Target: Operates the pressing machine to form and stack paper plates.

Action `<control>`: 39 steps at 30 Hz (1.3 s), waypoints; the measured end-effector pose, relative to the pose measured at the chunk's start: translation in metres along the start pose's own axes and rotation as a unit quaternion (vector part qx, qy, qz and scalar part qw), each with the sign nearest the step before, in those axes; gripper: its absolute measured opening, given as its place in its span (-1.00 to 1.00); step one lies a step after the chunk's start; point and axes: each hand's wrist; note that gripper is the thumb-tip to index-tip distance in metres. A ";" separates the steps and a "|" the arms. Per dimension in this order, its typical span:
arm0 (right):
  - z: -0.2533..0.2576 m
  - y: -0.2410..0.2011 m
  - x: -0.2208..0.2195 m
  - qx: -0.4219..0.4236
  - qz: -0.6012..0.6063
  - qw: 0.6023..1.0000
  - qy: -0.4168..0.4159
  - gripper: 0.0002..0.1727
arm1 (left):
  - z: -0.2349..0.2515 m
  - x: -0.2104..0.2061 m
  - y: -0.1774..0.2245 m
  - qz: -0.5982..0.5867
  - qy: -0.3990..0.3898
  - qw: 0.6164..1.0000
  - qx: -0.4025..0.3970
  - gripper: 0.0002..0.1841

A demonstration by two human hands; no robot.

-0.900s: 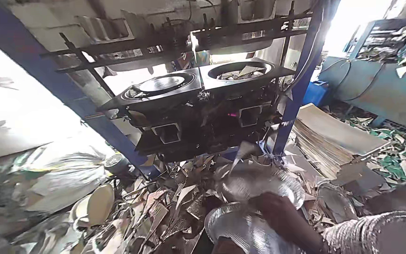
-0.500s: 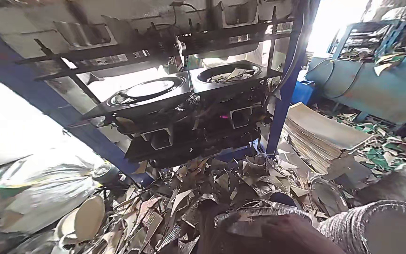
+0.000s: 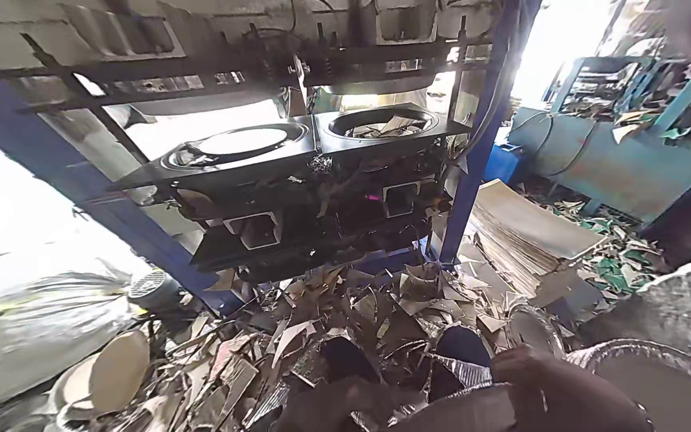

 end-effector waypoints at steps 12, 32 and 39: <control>0.037 -0.009 -0.020 -0.114 -0.035 0.993 0.007 -0.40 | 0.007 -0.011 0.015 -0.184 0.470 0.859 -0.089 -0.67; 0.042 -0.014 -0.035 -0.177 -0.087 0.979 0.055 -0.39 | -0.021 -0.041 0.064 -0.259 0.410 0.852 -0.196 -0.60; 0.048 -0.006 -0.089 -0.097 -0.133 0.948 0.274 -0.60 | 0.005 -0.068 0.062 -0.298 0.413 0.827 -0.236 -0.58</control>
Point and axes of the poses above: each hand's wrist, its own z-axis towards the middle knuckle, its own x-axis out of the back of the hand, y = z × x, and after that the axes turned 13 degrees about -z, right-handed
